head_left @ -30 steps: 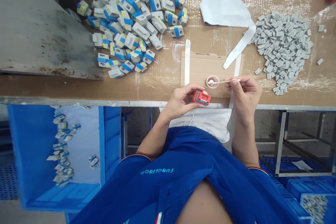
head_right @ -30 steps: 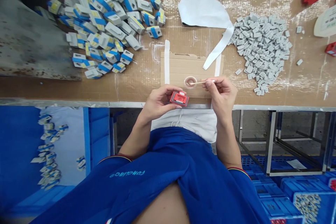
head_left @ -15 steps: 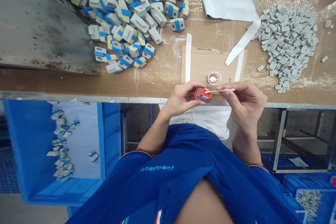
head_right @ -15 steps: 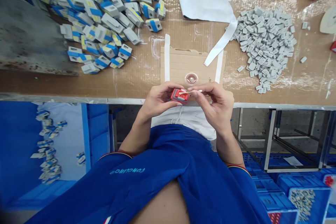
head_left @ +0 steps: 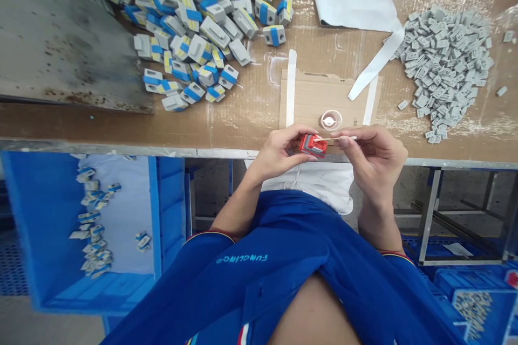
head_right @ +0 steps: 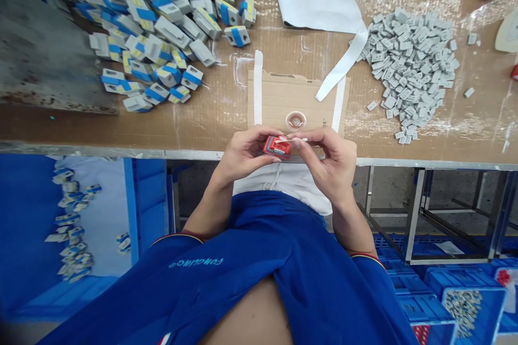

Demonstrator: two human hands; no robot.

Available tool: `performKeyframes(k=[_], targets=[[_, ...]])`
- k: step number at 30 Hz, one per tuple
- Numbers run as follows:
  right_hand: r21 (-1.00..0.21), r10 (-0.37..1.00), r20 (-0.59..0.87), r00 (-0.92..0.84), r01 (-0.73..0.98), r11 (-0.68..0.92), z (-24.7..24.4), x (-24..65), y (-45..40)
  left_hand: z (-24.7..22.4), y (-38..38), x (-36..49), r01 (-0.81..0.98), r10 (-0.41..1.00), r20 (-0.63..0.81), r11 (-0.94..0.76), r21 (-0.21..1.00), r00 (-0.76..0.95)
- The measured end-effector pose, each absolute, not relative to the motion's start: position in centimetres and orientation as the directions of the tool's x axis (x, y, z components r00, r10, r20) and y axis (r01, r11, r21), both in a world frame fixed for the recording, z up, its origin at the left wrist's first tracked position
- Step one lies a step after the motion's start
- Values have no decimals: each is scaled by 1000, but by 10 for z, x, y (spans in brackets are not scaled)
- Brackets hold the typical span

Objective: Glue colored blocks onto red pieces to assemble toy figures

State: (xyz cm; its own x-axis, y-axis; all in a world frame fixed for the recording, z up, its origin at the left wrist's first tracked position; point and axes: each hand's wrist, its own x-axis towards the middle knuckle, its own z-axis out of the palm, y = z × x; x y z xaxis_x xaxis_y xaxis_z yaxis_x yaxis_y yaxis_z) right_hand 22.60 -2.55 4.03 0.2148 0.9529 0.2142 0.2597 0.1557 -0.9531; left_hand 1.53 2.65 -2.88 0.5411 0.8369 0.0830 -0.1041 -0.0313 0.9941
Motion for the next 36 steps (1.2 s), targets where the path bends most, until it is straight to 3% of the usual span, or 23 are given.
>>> performKeyframes(k=[11, 17, 28, 36], targets=[[-760, 897, 439, 55, 555, 338, 53, 228, -25, -30, 26, 15, -122, 836, 106, -47, 991, 539], [-677, 892, 452, -20, 643, 357, 62, 232, -28, -28, 25, 16, -145, 838, 110, -38, 989, 534], [-706, 924, 382, -34, 635, 315, 68, 235, -37, -27, 23, 18, -124, 846, 92, -31, 992, 525], [-789, 941, 338, 0, 544, 284, 65, 231, -36, -26, 24, 18, -124, 848, 72, -7, 992, 524]])
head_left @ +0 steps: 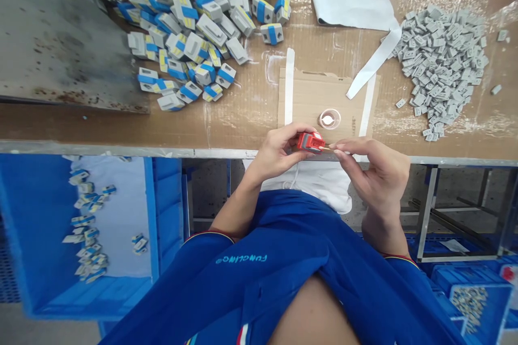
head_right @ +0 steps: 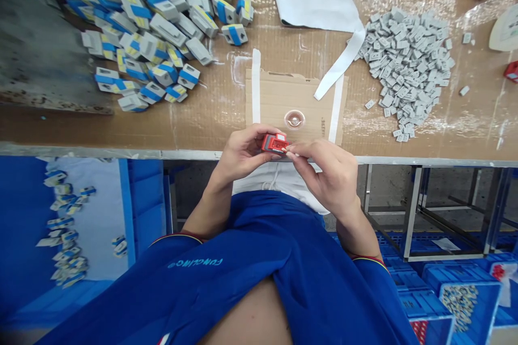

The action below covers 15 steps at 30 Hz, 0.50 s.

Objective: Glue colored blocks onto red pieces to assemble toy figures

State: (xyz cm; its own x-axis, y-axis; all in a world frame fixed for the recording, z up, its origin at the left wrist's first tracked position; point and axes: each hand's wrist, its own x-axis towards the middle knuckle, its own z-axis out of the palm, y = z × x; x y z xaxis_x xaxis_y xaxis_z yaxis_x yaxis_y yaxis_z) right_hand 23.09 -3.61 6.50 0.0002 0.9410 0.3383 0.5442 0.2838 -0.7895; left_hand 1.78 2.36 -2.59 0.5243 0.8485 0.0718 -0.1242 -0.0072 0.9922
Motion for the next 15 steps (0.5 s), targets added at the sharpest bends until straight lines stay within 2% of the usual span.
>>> performKeyframes(k=[9, 15], targets=[[-818, 928, 371, -44, 458, 348, 63, 224, -26, -26, 23, 17, -116, 843, 74, -14, 993, 533], [-811, 936, 348, -53, 484, 329, 60, 231, -27, -27, 24, 16, -130, 838, 79, -9, 991, 541]])
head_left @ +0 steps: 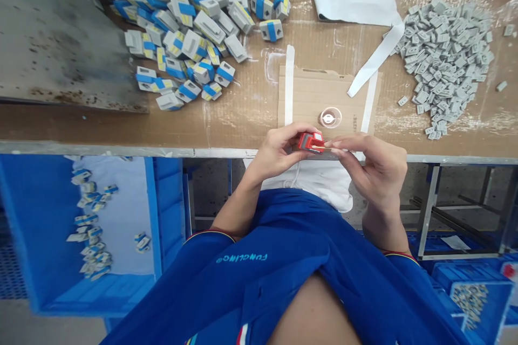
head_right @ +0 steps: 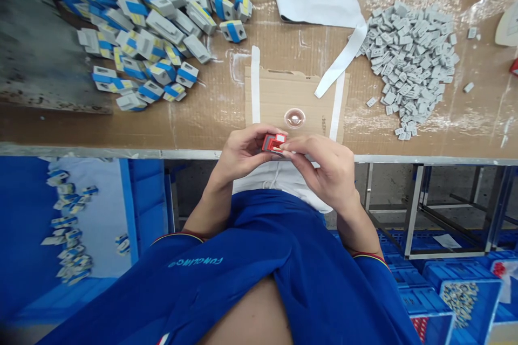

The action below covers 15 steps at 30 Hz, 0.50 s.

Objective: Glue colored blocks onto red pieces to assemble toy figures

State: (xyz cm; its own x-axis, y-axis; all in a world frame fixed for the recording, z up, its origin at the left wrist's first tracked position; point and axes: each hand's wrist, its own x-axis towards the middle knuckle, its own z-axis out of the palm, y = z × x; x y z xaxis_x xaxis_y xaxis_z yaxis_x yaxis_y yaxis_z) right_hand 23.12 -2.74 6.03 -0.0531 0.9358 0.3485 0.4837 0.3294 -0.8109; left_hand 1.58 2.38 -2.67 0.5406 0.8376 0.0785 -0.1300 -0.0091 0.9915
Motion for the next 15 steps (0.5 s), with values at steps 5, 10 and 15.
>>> performKeyframes(k=[5, 10, 15], targets=[[-815, 946, 324, -32, 499, 296, 61, 239, -33, -28, 24, 16, -140, 840, 98, -26, 990, 534], [-848, 941, 325, 95, 469, 246, 55, 244, -30, -28, 25, 16, -145, 842, 91, -15, 989, 532], [-818, 870, 425, 250, 518, 251, 32, 249, -8, -26, 24, 15, -209, 846, 110, 2, 978, 521]])
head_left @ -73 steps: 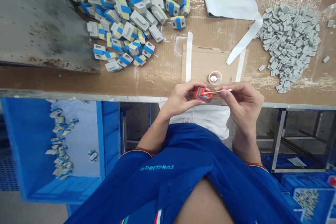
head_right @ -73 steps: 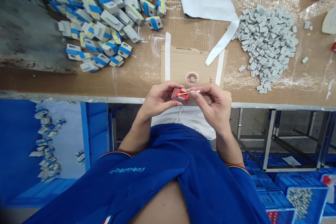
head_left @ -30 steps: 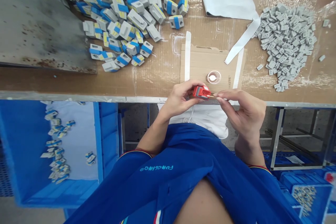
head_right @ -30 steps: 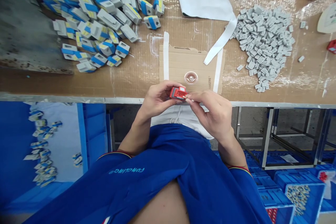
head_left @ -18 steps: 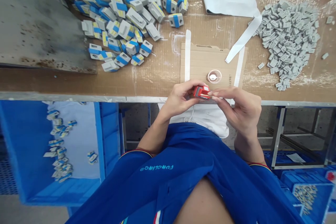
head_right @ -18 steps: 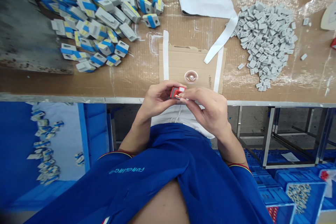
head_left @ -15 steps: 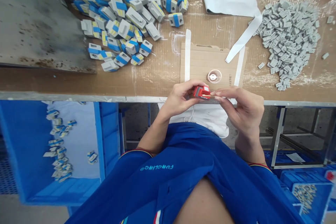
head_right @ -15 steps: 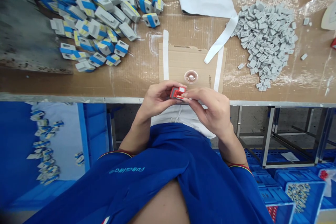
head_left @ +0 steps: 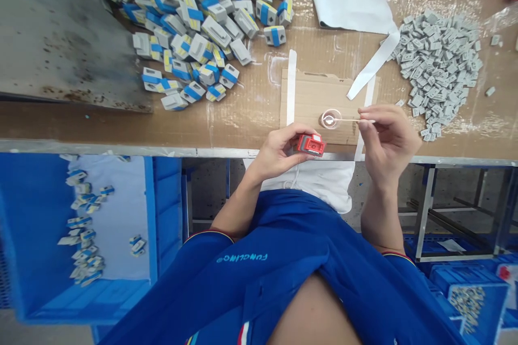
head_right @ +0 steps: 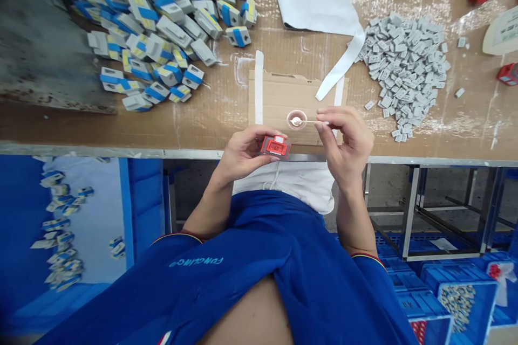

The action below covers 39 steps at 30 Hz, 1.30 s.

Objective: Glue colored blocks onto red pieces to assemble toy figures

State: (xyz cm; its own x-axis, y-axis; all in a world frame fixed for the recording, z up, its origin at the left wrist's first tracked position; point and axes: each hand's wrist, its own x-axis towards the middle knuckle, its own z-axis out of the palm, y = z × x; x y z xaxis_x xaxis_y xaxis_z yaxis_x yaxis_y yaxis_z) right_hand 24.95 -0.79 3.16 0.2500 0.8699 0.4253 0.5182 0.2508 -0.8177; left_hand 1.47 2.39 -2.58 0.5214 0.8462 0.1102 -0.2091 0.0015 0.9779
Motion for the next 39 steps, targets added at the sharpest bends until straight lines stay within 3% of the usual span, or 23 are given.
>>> performKeyframes(k=[5, 11, 14, 17, 20, 26, 31, 34, 37, 39], targets=[[-721, 898, 426, 111, 642, 263, 21, 253, 2, -22, 16, -2, -284, 868, 76, 76, 956, 491], [-606, 797, 597, 97, 706, 367, 51, 214, -7, -23, 0, -44, -340, 939, 15, 111, 934, 345], [-656, 849, 510, -137, 576, 487, 53, 170, 2, -25, -13, -71, -377, 963, -16, 120, 919, 270], [-701, 868, 378, -322, 512, 496, 34, 124, 35, -26, -28, -93, -394, 975, -47, 132, 910, 217], [-693, 889, 270, -369, 567, 446, 11, 89, 77, -26, -41, -105, -406, 985, -42, 107, 908, 166], [-530, 889, 188, -417, 719, 449, 0, 69, 108, -28, -49, -112, -393, 991, -45, 92, 915, 126], [-547, 893, 138, -428, 719, 429, 3, 84, 91, -28, -46, -111, -436, 990, -9, 71, 897, 142], [-749, 933, 69, -354, 599, 283, 6, 97, 79, -26, -41, -104, -468, 992, -2, 62, 882, 128], [-976, 948, -88, -305, 217, -21, 15, 113, 63, -23, -36, -96, -510, 991, -6, 73, 857, 132], [-981, 931, -157, -330, -58, -186, 23, 124, 49, -19, -34, -91, -526, 988, -4, 87, 846, 156]])
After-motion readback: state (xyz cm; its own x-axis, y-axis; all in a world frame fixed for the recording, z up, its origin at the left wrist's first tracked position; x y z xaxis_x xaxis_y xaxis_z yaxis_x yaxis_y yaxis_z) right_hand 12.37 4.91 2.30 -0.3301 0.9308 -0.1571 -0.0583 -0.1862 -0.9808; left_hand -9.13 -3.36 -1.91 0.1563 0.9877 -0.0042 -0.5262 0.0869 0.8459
